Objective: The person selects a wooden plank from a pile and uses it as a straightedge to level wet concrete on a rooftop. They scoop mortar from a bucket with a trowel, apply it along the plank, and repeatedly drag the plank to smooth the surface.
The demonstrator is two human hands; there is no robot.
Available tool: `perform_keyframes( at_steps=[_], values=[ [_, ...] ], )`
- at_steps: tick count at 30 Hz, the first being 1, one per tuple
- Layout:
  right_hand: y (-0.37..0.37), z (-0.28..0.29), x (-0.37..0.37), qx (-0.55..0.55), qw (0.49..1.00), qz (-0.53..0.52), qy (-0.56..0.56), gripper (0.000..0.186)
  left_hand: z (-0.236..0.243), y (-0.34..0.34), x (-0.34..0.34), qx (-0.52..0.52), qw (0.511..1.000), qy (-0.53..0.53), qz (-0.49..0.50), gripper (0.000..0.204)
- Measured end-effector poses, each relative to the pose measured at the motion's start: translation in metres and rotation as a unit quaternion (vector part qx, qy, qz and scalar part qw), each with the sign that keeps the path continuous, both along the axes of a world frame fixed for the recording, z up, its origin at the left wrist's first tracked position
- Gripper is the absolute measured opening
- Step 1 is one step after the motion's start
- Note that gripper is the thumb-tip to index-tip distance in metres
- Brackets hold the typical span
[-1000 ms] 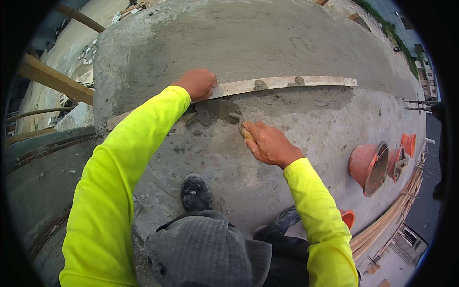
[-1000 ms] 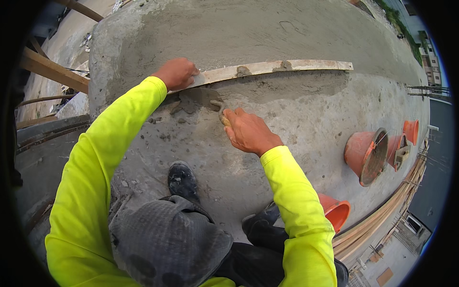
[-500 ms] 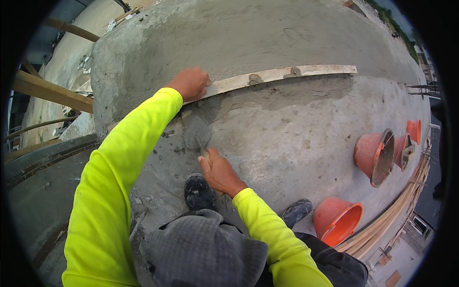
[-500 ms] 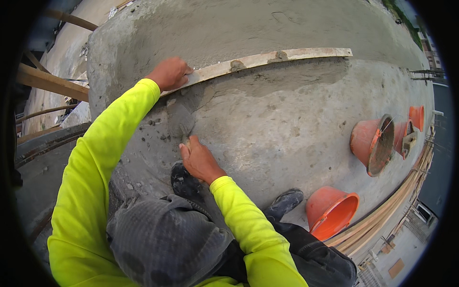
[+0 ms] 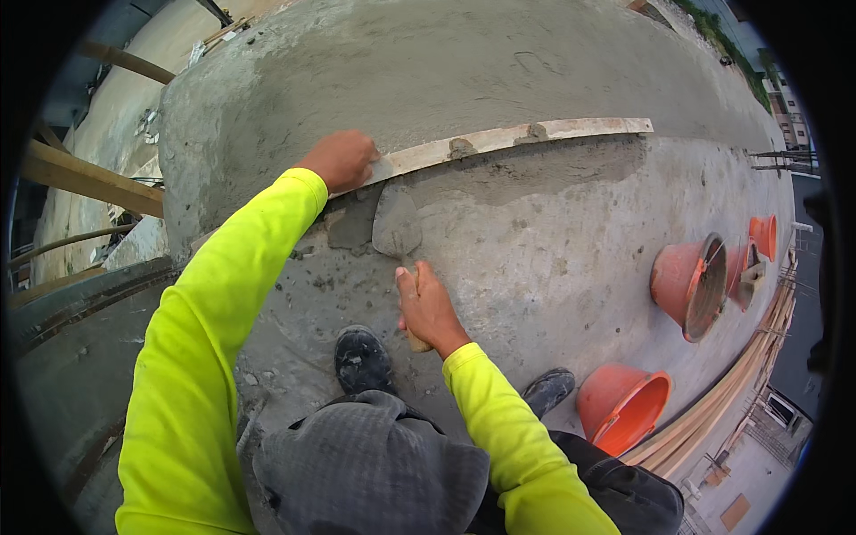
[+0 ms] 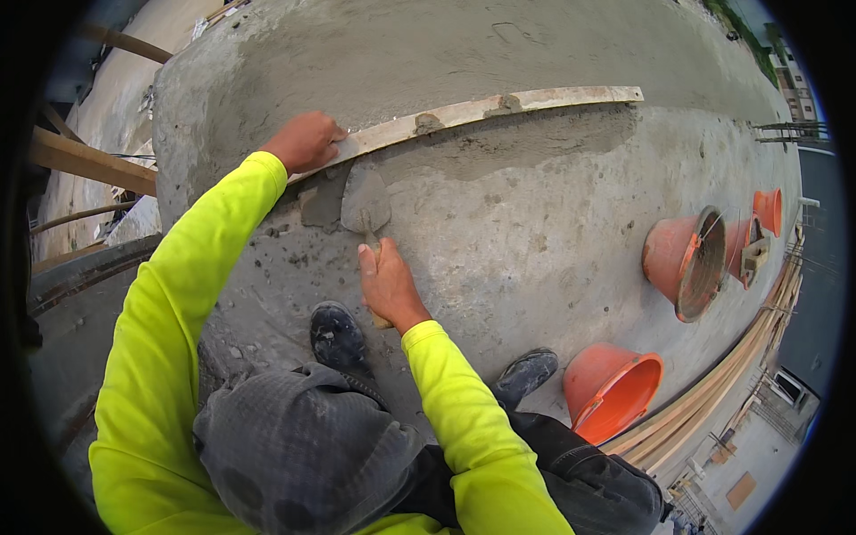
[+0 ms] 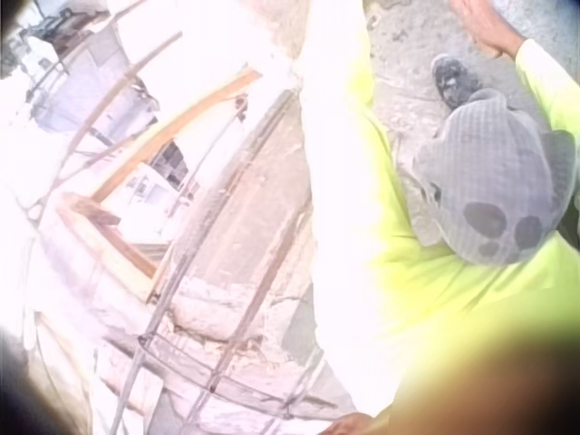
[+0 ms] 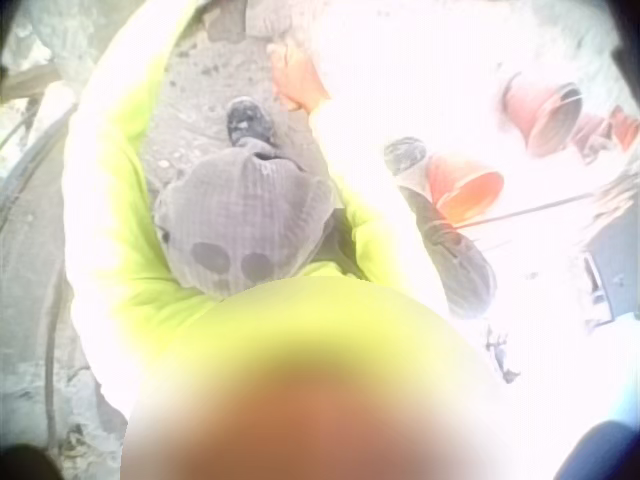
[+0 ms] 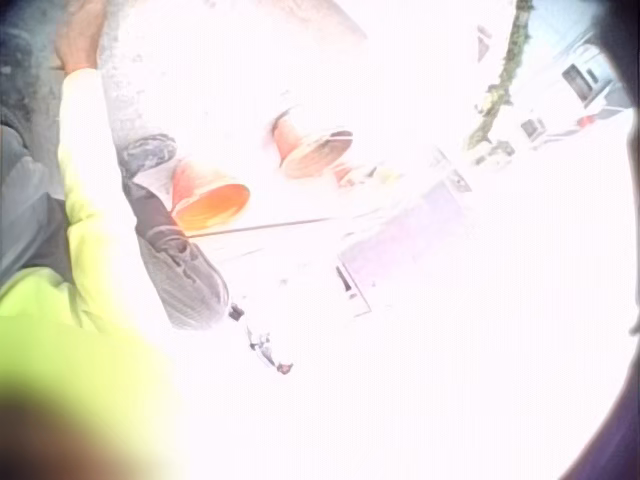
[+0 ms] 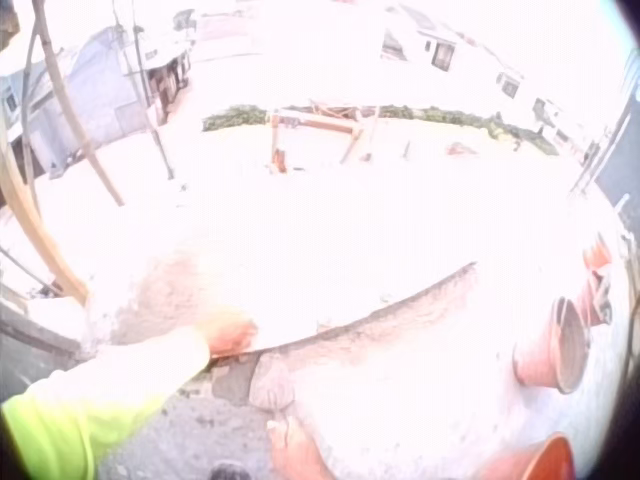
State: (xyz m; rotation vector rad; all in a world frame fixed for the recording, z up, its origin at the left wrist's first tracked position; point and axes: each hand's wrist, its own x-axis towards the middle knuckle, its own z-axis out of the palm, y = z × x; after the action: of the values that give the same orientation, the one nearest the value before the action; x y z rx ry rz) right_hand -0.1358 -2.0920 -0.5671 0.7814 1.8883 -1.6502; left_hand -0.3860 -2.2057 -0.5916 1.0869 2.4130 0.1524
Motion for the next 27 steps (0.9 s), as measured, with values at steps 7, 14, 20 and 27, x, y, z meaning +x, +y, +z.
perform_keyframes(
  at_steps=[7, 14, 20, 27],
  values=[
    [0.007, -0.017, 0.021, 0.047, 0.997, -0.065, 0.007, 0.045, 0.002, -0.001, 0.002, 0.003, 0.999, -0.019, 0.028, 0.037],
    [0.061, 0.009, 0.021, 0.14, 0.957, 0.244, 0.066, 0.047, 0.001, -0.004, 0.005, 0.007, 1.0, 0.014, 0.026, 0.037],
    [0.253, 0.098, 0.056, 0.198, 0.897, 0.395, -0.014, 0.044, -0.002, -0.003, 0.003, 0.001, 1.0, -0.001, 0.031, 0.035],
    [0.304, 0.235, 0.281, 0.205, 0.949, -0.196, -0.139, 0.022, -0.003, -0.003, 0.001, 0.048, 0.998, -0.007, 0.037, 0.035]
  ],
)
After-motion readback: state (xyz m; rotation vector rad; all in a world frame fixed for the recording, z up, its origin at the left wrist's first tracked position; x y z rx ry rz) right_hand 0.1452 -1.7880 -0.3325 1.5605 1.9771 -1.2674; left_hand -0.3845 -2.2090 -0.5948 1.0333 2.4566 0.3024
